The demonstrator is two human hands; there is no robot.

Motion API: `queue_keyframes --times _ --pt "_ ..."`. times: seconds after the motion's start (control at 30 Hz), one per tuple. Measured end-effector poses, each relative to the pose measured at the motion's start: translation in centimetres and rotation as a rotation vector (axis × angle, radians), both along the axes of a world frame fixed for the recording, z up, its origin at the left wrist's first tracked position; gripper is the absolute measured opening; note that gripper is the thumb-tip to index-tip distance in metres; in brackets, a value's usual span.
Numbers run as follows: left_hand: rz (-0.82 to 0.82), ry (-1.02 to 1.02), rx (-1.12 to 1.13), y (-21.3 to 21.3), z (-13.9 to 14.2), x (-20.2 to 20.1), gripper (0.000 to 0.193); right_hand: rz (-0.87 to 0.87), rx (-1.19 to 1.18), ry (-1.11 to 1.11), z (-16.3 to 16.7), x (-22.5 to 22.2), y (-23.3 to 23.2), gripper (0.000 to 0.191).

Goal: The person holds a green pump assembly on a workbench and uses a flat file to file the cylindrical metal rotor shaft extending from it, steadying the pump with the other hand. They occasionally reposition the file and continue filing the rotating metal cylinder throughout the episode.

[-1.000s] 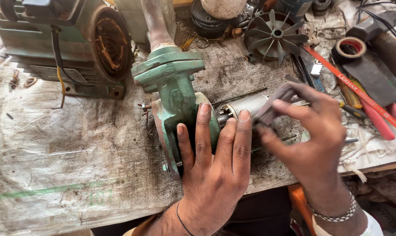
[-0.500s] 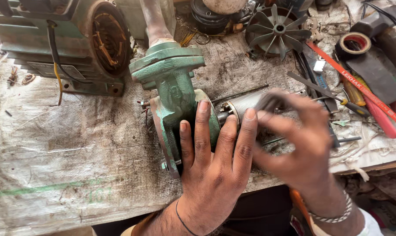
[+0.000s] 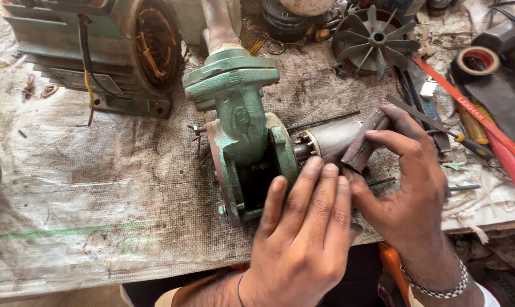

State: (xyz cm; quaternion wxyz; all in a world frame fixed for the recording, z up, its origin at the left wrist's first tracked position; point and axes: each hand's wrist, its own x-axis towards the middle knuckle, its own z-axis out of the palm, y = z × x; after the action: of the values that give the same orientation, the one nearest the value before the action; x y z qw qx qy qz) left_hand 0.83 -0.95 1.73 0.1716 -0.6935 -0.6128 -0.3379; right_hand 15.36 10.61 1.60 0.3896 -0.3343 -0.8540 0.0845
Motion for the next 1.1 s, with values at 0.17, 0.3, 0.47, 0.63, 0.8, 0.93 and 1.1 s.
queue_keyframes --times 0.17,0.3,0.47,0.63,0.8,0.93,1.1 --pt "0.275 0.236 -0.021 0.4 0.2 -0.3 0.034 0.019 -0.008 -0.005 0.3 0.0 -0.1 0.049" --pt "0.361 0.291 -0.029 0.7 -0.4 0.2 0.027 0.053 0.04 -0.032 0.4 -0.1 -0.2 0.048" --pt "0.348 0.3 -0.004 0.9 -1.5 0.2 0.016 0.119 0.109 -0.159 0.1 -0.2 -0.5 0.046" --pt "0.31 0.246 0.05 1.2 -2.5 0.4 0.017 0.14 0.008 -0.103 0.0 -0.1 -0.4 0.046" --pt "0.208 0.164 0.063 1.2 -3.1 0.3 0.017 0.076 0.175 -0.155 0.1 0.2 -0.4 0.047" --pt "0.188 0.17 0.054 1.1 -3.3 0.1 0.016 0.033 0.111 -0.152 0.2 0.5 -0.7 0.05" --pt "0.187 0.166 0.063 1.1 -3.4 0.3 0.016 0.036 0.201 -0.22 0.3 0.3 -1.0 0.048"
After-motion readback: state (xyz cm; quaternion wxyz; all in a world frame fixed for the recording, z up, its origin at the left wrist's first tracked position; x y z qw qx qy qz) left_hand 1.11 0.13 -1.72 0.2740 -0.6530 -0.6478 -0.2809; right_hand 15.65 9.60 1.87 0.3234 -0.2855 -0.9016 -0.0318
